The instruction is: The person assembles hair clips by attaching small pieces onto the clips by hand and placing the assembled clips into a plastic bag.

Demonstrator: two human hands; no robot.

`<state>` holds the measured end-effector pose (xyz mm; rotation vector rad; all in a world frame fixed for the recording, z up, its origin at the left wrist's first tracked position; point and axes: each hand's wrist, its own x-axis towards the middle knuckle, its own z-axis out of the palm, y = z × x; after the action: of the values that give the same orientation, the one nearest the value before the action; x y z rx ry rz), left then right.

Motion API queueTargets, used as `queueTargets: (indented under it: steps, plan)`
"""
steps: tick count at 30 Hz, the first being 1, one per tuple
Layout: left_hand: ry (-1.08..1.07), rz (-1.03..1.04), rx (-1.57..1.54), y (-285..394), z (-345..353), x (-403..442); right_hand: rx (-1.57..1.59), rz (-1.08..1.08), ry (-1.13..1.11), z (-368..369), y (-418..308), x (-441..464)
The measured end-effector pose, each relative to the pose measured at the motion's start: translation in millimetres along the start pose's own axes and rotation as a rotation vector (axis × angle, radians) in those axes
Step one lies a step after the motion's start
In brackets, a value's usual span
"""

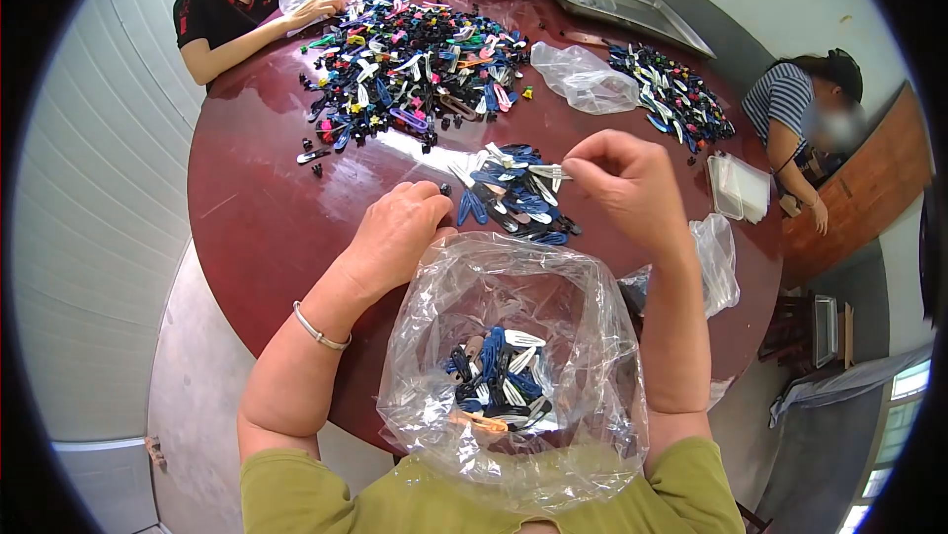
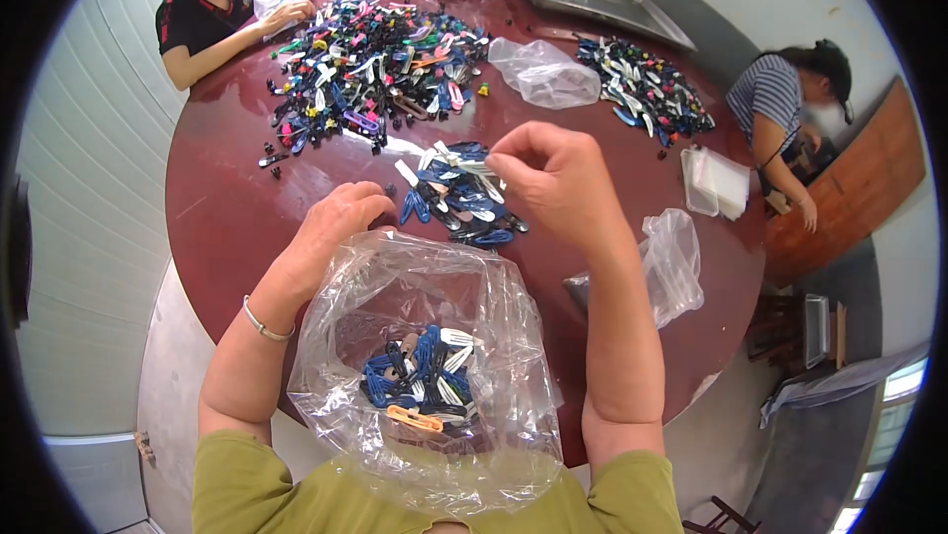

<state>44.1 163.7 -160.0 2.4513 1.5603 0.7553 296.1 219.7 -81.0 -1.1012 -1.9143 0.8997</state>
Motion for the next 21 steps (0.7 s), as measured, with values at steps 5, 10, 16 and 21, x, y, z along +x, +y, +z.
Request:
queueTargets:
  steps: [5,10,16,21]
  plan:
    - [-0.009,0.002,-0.011,2,-3,0,0.411,-0.226,-0.114,-16,-62,-39]
    - [-0.013,0.007,-0.017,0,-2,1,0.204,-0.127,-0.135,-9,-49,-29]
    - [-0.011,0.017,-0.048,1,-3,-1,-0.643,-0.053,-0.002,14,54,8]
    - [-0.028,0.022,0.002,0,-2,-2,-0.779,0.121,-0.105,25,59,8]
